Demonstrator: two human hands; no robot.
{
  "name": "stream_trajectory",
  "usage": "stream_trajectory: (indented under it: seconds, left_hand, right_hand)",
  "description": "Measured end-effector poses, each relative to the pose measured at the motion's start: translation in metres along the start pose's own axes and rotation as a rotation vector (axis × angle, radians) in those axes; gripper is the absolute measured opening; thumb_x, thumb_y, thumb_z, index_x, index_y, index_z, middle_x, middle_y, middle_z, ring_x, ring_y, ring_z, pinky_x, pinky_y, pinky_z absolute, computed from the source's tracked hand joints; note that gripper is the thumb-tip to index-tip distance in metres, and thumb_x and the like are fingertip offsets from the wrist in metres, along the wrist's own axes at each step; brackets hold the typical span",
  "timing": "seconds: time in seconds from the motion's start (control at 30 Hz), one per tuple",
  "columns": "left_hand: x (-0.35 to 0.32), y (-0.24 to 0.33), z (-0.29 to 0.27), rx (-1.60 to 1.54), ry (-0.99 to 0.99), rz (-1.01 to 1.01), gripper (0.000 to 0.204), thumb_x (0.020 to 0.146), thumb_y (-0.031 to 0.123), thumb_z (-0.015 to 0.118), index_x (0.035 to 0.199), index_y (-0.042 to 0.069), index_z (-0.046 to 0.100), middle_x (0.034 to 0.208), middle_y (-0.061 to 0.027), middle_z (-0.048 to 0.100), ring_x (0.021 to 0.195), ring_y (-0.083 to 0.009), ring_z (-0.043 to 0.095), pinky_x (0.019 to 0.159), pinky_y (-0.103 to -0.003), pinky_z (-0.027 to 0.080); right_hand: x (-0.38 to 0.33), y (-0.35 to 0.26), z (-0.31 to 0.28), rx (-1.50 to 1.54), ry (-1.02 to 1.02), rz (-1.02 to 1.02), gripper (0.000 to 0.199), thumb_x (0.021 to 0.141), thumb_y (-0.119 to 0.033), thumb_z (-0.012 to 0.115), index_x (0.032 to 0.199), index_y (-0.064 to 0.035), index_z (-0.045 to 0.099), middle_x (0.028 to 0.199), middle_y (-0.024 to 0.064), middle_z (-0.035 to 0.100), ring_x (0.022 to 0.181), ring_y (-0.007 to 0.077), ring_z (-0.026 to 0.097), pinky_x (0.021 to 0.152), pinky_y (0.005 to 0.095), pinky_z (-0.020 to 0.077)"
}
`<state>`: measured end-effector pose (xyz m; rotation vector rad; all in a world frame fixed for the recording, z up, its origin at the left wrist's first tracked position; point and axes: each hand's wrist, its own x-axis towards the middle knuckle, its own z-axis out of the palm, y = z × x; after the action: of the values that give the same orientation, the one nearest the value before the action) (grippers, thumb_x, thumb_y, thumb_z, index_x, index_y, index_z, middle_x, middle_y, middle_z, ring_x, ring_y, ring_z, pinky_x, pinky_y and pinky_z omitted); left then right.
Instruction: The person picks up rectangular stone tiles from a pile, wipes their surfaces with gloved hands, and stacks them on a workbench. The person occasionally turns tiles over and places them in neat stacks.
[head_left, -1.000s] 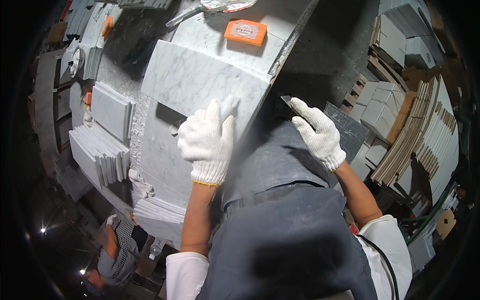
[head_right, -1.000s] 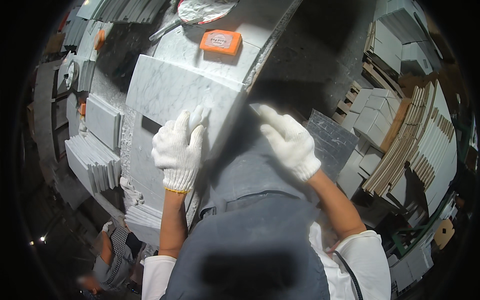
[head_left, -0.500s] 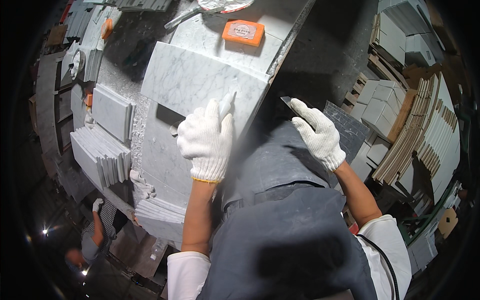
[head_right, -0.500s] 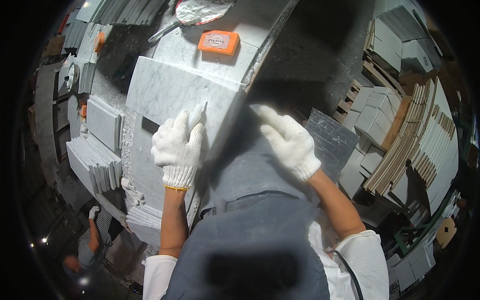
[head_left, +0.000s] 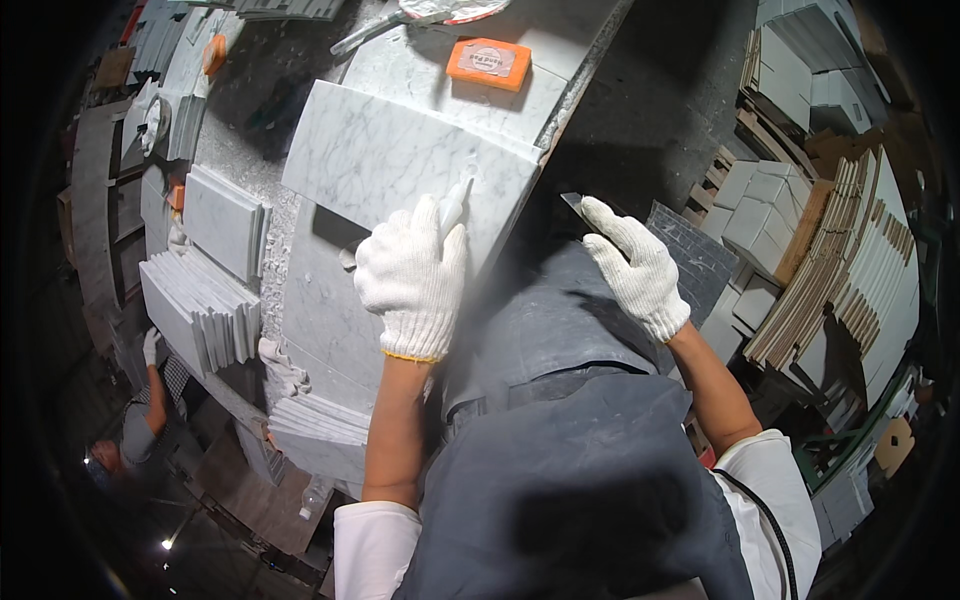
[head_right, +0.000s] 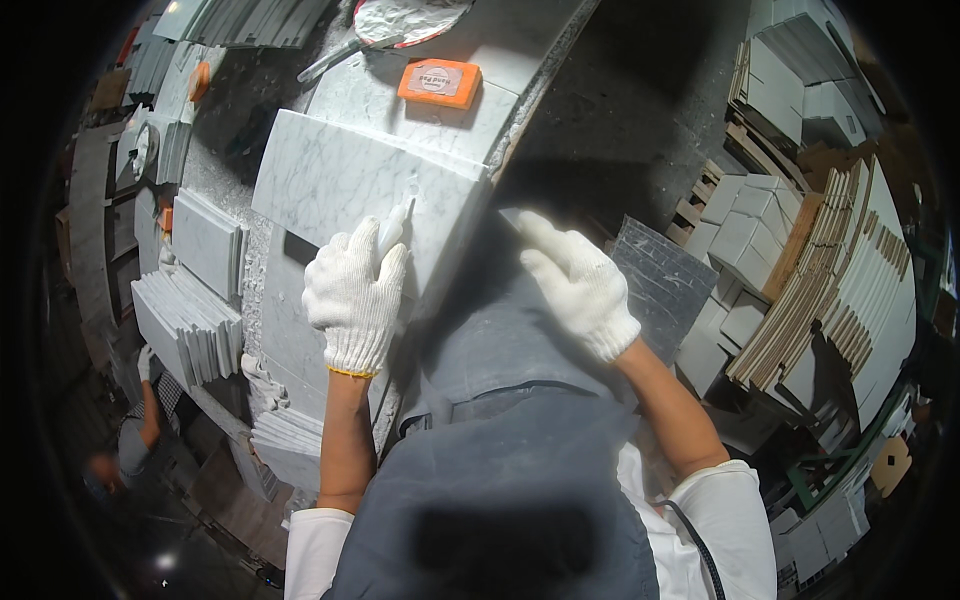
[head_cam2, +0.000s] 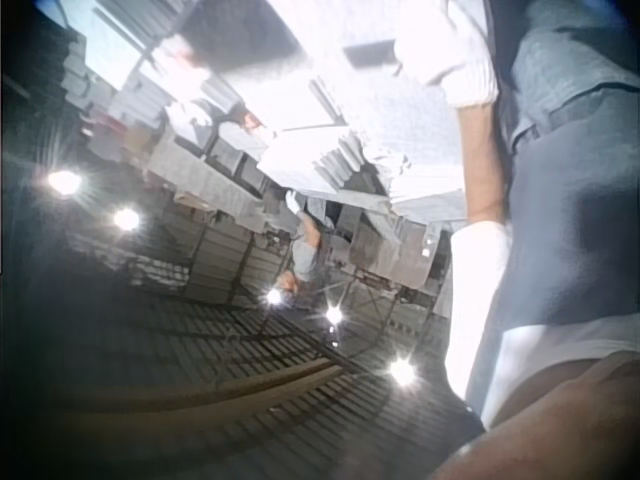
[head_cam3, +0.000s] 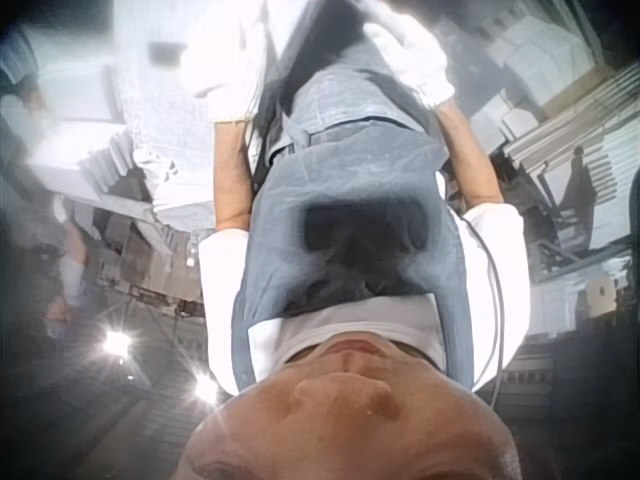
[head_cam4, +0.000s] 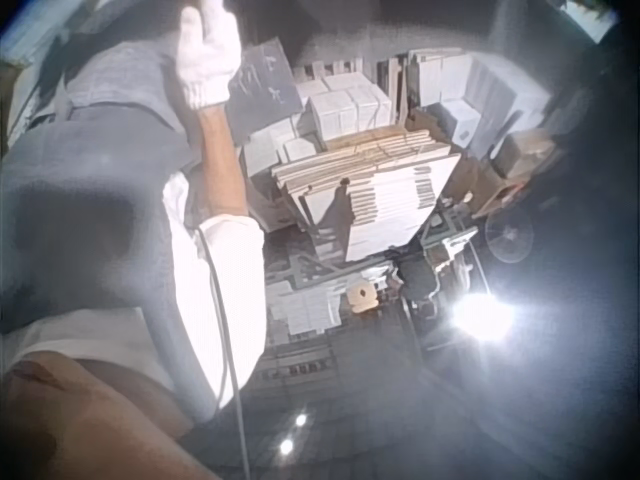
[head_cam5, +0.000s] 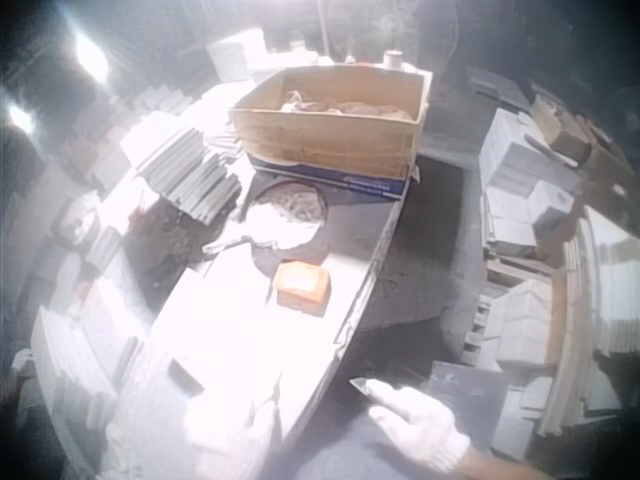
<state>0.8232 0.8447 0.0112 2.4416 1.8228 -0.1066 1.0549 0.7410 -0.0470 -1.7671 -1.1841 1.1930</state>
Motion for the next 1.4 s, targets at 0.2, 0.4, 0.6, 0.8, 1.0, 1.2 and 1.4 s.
stream_trajectory:
  seconds: [0.2,0.4,0.6,0.8,1.0,1.2,1.4]
  left_hand:
    - [-0.005,-0.002,-0.003,-0.034,-0.011,-0.037,0.042,0.082,0.030,0.079,0.119,0.011,0.071,0.089,-0.0137,0.067,0.082,-0.0332,0.067,0.071,-0.045,0.054]
    - [-0.011,-0.002,-0.005,-0.008,-0.019,-0.037,0.044,0.082,0.031,0.078,0.120,0.010,0.072,0.090,-0.0130,0.067,0.083,-0.0337,0.066,0.074,-0.046,0.053]
    - [-0.012,-0.003,-0.004,-0.042,-0.015,-0.017,0.044,0.082,0.032,0.078,0.120,0.009,0.072,0.090,-0.0129,0.067,0.084,-0.0336,0.066,0.074,-0.046,0.053]
    - [-0.012,-0.002,-0.007,-0.067,-0.039,-0.020,0.043,0.082,0.030,0.079,0.120,0.011,0.071,0.090,-0.0122,0.067,0.084,-0.0329,0.065,0.075,-0.046,0.052]
    - [-0.012,0.000,-0.008,-0.034,-0.066,-0.057,0.044,0.083,0.031,0.079,0.121,0.013,0.071,0.091,-0.0112,0.067,0.086,-0.0324,0.065,0.078,-0.045,0.052]
    - [-0.015,-0.005,-0.007,-0.070,-0.030,-0.060,0.043,0.084,0.031,0.079,0.121,0.012,0.072,0.093,-0.0108,0.068,0.087,-0.0309,0.065,0.079,-0.044,0.052]
    - [-0.024,-0.016,0.005,-0.264,0.122,-0.093,0.043,0.083,0.031,0.081,0.120,0.012,0.072,0.097,-0.0105,0.069,0.092,-0.0302,0.066,0.080,-0.042,0.053]
  right_hand:
    - [0.001,0.002,0.005,0.099,0.015,-0.009,0.043,0.099,-0.017,0.068,0.139,-0.0022,0.063,0.131,0.0155,0.069,0.123,0.0234,0.065,0.106,0.0321,0.0482]
    - [0.002,-0.003,0.005,0.106,-0.006,0.036,0.043,0.100,-0.015,0.067,0.140,-0.0009,0.061,0.136,0.0160,0.067,0.127,0.0226,0.062,0.109,0.0318,0.0474]
    - [0.004,-0.006,0.003,0.066,-0.021,0.059,0.043,0.100,-0.015,0.067,0.140,-0.0009,0.062,0.136,0.0159,0.067,0.127,0.0225,0.063,0.108,0.0319,0.0475]
    - [0.004,-0.005,0.005,0.075,-0.012,0.045,0.043,0.099,-0.014,0.068,0.140,-0.0011,0.062,0.136,0.0159,0.067,0.127,0.0225,0.063,0.108,0.0318,0.0475]
    - [0.004,-0.003,0.006,0.046,0.041,-0.008,0.044,0.098,-0.017,0.071,0.140,-0.0049,0.064,0.125,0.0132,0.072,0.113,0.0219,0.069,0.102,0.0312,0.0495]
    - [0.004,-0.002,0.006,0.204,0.013,0.053,0.046,0.102,-0.018,0.065,0.143,0.0014,0.058,0.142,0.0174,0.063,0.134,0.0244,0.058,0.112,0.0330,0.0448]
    - [0.008,-0.009,-0.001,0.491,-0.027,0.407,0.054,0.103,-0.014,0.059,0.153,0.0003,0.046,0.123,0.0098,0.069,0.092,0.0114,0.067,0.082,0.0253,0.0557]
